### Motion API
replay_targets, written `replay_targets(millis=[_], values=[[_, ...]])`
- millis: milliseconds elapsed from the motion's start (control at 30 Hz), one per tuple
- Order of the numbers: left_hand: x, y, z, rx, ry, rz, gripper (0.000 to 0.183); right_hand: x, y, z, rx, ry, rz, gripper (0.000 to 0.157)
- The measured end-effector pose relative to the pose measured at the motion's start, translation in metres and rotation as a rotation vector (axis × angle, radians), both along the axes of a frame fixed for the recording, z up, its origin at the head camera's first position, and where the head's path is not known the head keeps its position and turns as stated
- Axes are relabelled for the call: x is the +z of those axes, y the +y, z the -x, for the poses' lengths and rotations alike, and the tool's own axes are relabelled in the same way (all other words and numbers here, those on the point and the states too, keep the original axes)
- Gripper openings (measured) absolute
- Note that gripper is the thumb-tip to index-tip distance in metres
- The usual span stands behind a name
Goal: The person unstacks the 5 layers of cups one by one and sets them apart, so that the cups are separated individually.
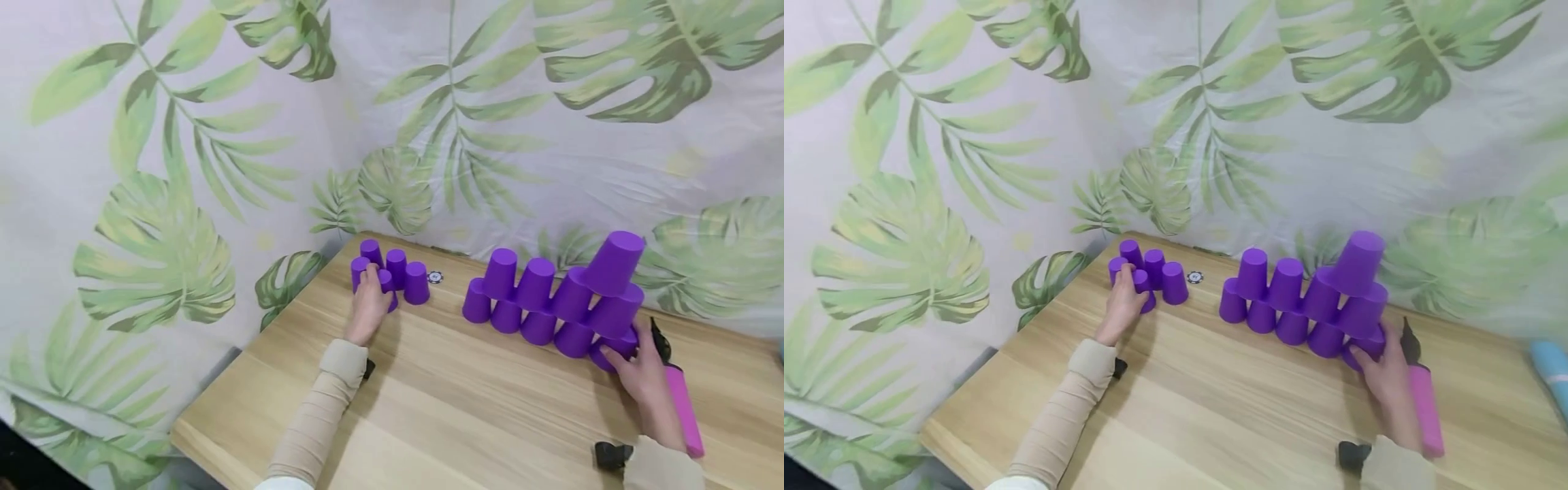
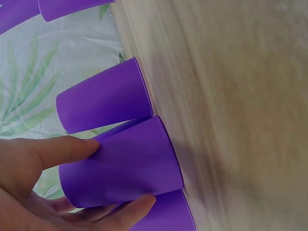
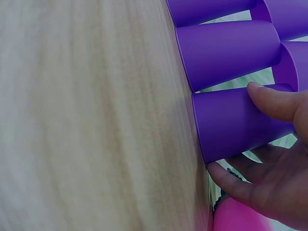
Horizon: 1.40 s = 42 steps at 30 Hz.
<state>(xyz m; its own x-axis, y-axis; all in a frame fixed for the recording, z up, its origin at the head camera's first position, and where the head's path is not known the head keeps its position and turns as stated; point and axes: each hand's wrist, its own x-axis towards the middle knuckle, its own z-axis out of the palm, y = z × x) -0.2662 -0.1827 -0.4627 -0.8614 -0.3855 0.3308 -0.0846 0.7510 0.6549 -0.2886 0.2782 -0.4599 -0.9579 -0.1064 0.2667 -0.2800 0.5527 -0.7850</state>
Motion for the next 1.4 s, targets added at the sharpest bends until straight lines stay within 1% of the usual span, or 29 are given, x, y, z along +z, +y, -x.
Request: replay_targets(millis=[67,133,200,267,433,600,700,767,833,900,967,1033,1067,1133,1167,1200,1233,1267,1300,1333,1400], values=[[0.001,0.013,0.008,0.022,-0.011,0.01,0.058,0.001,0.012,-0.004,-0.02,-0.024,-0.016,0.078],[0.003,0.019,0.011,0.042,-0.019,0.005,0.059,0.001,0.018,-0.005,-0.024,-0.044,-0.028,0.079],[0.005,0.021,0.011,0.044,-0.027,0.003,0.059,0.002,0.02,-0.006,-0.028,-0.049,-0.032,0.079],[0.007,0.022,0.011,0.032,-0.032,-0.005,0.061,0.003,0.021,-0.006,-0.03,-0.051,-0.027,0.079],[0.012,0.025,0.01,0.011,-0.023,-0.016,0.06,0.006,0.024,-0.005,-0.022,-0.021,-0.021,0.078],[0.023,0.028,0.005,0.033,0.021,0.04,0.056,0.008,0.024,-0.004,-0.022,-0.004,-0.025,0.077],[0.034,0.033,0.001,0.052,0.093,0.09,0.046,0.011,0.024,-0.004,-0.018,-0.011,-0.03,0.077],[0.043,0.039,-0.002,0.051,0.168,0.113,0.031,0.013,0.024,-0.004,-0.015,-0.016,-0.032,0.077],[0.051,0.048,-0.003,0.03,0.267,0.117,0.017,0.015,0.025,-0.005,-0.02,-0.022,-0.032,0.077],[0.061,0.061,-0.004,-0.002,0.359,0.105,0.01,0.016,0.026,-0.005,-0.028,-0.025,-0.042,0.076],[0.071,0.077,-0.003,-0.07,0.45,0.087,0.014,0.017,0.028,-0.005,-0.034,-0.025,-0.045,0.076],[0.083,0.097,-0.001,-0.163,0.523,0.065,0.016,0.017,0.03,-0.004,-0.037,-0.027,-0.051,0.076],[0.089,0.107,0.001,-0.229,0.554,0.051,0.015,0.016,0.031,-0.004,-0.038,-0.028,-0.053,0.076],[0.103,0.129,0.006,-0.387,0.607,0.021,0.009,0.016,0.031,-0.004,-0.04,-0.031,-0.043,0.077],[0.109,0.141,0.008,-0.467,0.618,-0.006,0.007,0.015,0.031,-0.003,-0.043,-0.03,-0.043,0.076],[0.116,0.152,0.01,-0.539,0.626,-0.031,0.009,0.014,0.029,-0.002,-0.04,-0.033,-0.038,0.076],[0.122,0.162,0.012,-0.606,0.629,-0.059,0.013,0.013,0.027,-0.002,-0.039,-0.034,-0.033,0.076],[0.127,0.172,0.013,-0.669,0.614,-0.093,0.02,0.012,0.025,-0.001,-0.037,-0.038,-0.024,0.075],[0.131,0.182,0.015,-0.715,0.596,-0.115,0.025,0.011,0.022,0.0,-0.032,-0.04,-0.019,0.074],[0.135,0.191,0.016,-0.749,0.562,-0.134,0.032,0.009,0.018,0.0,-0.027,-0.043,-0.016,0.074],[0.14,0.208,0.018,-0.797,0.472,-0.165,0.047,0.006,0.012,0.002,-0.014,-0.045,-0.008,0.072]])
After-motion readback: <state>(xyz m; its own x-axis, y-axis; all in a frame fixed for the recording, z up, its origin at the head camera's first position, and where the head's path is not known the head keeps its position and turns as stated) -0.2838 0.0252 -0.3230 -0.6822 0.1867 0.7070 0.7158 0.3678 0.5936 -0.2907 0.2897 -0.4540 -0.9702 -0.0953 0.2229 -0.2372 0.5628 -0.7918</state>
